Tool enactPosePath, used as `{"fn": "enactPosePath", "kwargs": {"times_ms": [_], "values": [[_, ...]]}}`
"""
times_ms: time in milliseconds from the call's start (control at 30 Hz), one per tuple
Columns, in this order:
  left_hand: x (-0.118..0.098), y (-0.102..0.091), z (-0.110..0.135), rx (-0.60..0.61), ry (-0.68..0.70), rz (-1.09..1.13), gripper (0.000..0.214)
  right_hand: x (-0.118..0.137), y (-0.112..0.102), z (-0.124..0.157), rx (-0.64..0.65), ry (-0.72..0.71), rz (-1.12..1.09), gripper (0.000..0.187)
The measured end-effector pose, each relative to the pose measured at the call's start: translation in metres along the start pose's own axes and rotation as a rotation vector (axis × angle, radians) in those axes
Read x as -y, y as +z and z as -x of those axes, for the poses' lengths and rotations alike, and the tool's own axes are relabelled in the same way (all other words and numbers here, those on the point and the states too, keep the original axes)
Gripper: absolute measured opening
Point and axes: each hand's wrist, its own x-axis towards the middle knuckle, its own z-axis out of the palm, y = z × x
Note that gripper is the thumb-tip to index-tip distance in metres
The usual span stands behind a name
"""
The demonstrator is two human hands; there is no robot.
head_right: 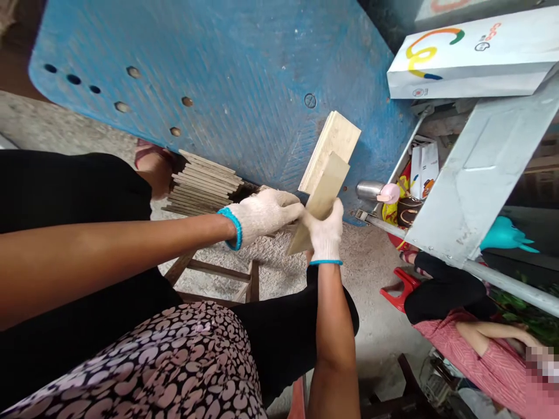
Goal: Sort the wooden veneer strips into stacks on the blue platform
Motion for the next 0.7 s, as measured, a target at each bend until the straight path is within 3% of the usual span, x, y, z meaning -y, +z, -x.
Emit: {"fn": "enactPosePath", "kwargs": {"times_ms": [100, 300, 600, 700], "values": [[0.002, 0.005, 0.005, 0.082, -0.005, -0.169, 0.036, 0.008, -0.002, -0.043, -0.078, 0.028, 0.186, 0.096], [0.012, 0.019, 0.023, 0.153, 0.142, -0.467, 0.037, 0.034, 0.010, -0.108, -0.167, 0.108, 0.374, 0.103], [0.014, 0.017, 0.029, 0.246, 0.064, -0.654, 0.024, 0.054, 0.034, -0.145, -0.198, 0.209, 0.446, 0.104], [0.026, 0.030, 0.019, 0.137, 0.085, -0.590, 0.015, 0.056, 0.040, -0.148, -0.184, 0.237, 0.458, 0.105]]}}
